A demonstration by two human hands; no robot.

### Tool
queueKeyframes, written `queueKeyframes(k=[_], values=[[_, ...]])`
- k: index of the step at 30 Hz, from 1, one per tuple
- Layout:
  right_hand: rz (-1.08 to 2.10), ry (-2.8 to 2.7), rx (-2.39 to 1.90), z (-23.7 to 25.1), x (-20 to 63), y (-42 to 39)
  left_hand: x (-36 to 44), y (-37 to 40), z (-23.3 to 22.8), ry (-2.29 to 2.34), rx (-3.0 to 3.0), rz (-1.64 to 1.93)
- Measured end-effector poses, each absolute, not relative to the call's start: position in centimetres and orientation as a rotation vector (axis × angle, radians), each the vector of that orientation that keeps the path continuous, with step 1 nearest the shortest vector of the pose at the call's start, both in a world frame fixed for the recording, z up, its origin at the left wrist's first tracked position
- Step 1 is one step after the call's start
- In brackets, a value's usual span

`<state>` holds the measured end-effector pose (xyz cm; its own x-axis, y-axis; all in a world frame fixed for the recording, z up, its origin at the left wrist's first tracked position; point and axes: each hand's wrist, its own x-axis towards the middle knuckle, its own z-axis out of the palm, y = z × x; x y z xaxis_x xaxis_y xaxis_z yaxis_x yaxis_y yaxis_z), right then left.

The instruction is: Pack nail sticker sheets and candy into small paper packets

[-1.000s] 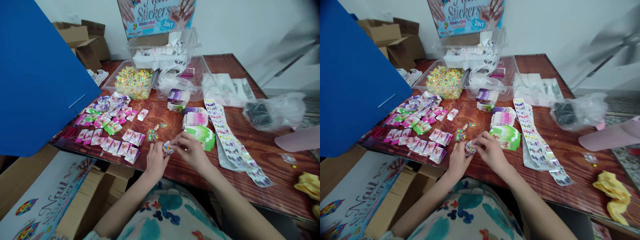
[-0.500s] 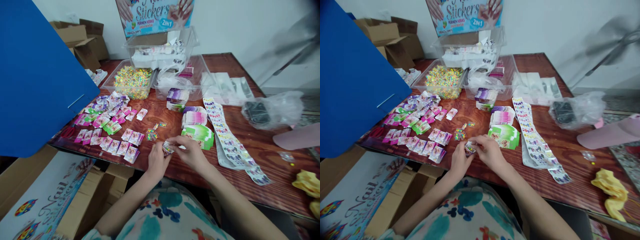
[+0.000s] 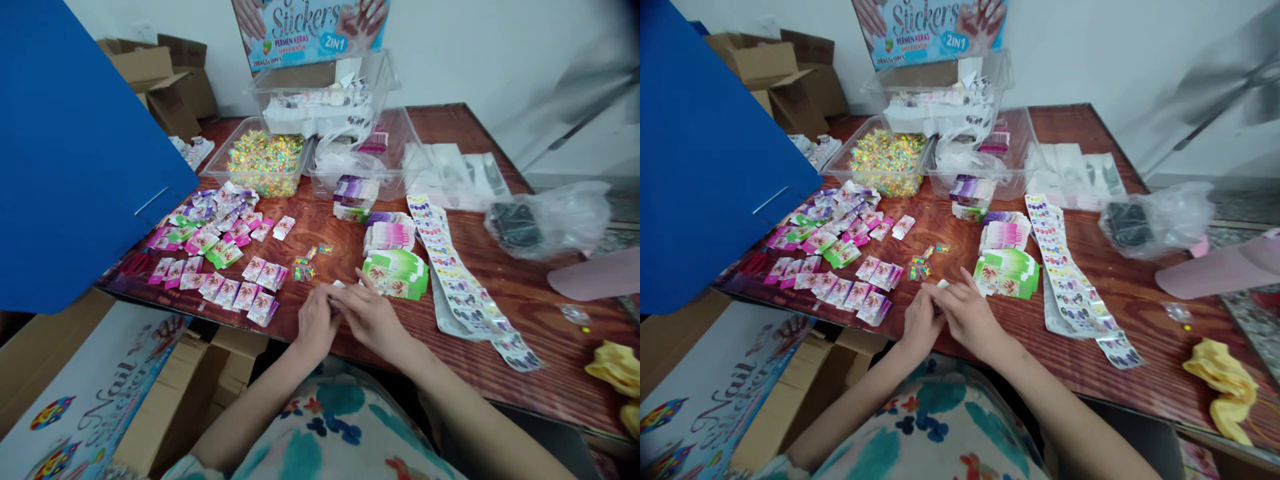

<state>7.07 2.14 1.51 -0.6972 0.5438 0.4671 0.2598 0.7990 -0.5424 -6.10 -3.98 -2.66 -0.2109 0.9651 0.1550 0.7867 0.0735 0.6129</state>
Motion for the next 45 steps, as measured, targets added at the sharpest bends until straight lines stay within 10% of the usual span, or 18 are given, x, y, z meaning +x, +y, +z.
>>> queueKeyframes(k=[24,37,45], values=[[1.921,-1.134,-0.926,0.4,6.5,0.8,-5.1,-4.8,-1.8,1.686,1.458,1.48],[1.257,-1.588,-0.894,-0.2,6.6,-0.2,-4.7,-4.9,-1.5,2.222,1.45,1.241],[1.623,-1.324,-0.974,0.3,6.6,0.3,-4.6,-4.8,-0.9,2.205,1.472,1.292]])
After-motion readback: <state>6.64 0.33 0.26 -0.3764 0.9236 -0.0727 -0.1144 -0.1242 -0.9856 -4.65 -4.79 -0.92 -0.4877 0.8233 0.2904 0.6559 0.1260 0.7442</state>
